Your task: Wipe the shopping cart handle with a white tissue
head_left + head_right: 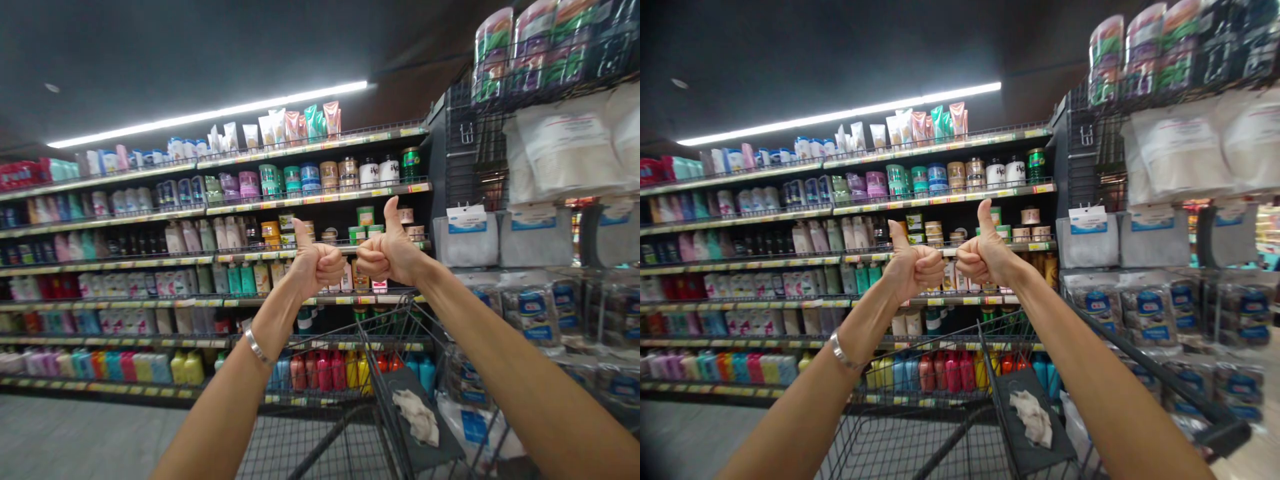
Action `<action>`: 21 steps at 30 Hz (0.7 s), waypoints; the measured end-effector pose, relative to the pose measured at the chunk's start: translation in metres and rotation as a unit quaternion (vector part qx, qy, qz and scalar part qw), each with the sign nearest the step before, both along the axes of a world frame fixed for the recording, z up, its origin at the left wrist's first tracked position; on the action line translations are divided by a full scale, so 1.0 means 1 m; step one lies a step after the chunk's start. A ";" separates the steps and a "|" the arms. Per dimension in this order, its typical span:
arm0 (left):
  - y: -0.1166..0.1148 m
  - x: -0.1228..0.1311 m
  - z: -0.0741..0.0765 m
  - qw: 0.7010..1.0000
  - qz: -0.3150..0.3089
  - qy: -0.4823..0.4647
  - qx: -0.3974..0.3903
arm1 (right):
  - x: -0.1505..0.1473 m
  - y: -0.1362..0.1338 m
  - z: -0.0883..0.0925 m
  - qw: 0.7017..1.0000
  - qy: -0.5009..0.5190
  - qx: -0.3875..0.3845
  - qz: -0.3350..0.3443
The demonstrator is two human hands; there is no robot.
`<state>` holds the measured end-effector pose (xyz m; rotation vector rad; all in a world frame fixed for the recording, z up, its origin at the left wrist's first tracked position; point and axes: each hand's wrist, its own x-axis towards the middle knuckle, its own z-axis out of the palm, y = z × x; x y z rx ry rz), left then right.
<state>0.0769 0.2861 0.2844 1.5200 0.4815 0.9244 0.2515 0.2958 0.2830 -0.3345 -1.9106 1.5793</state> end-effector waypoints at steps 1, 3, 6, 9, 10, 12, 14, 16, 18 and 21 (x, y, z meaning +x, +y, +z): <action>0.000 0.000 0.001 1.000 0.010 0.005 0.002 | 0.001 0.000 0.001 1.000 -0.002 0.000 -0.006; 0.001 0.001 0.002 0.999 0.026 0.015 0.011 | 0.002 0.000 0.003 1.000 -0.003 0.001 -0.023; 0.004 0.003 -0.012 0.998 0.051 0.017 0.039 | 0.003 0.004 -0.007 0.996 0.005 0.017 -0.090; 0.006 0.000 -0.056 0.988 0.127 0.020 0.081 | 0.009 0.019 -0.051 0.971 -0.012 0.054 -0.233; 0.006 -0.002 -0.076 0.983 0.157 0.040 0.088 | 0.013 0.025 -0.074 0.957 -0.039 0.068 -0.279; 0.006 -0.006 -0.121 0.972 0.195 0.106 0.073 | 0.023 0.036 -0.128 0.921 -0.129 0.083 -0.359; 0.007 -0.012 -0.166 0.963 0.216 0.153 0.051 | 0.036 0.044 -0.186 0.896 -0.234 0.062 -0.372; 0.008 -0.015 -0.205 0.953 0.233 0.191 0.033 | 0.050 0.049 -0.238 0.867 -0.344 0.060 -0.356; 0.009 -0.016 -0.235 0.948 0.230 0.218 0.014 | 0.062 0.051 -0.279 0.834 -0.434 0.075 -0.334; 0.010 -0.011 -0.263 0.944 0.215 0.249 -0.001 | 0.070 0.052 -0.317 0.805 -0.514 0.071 -0.287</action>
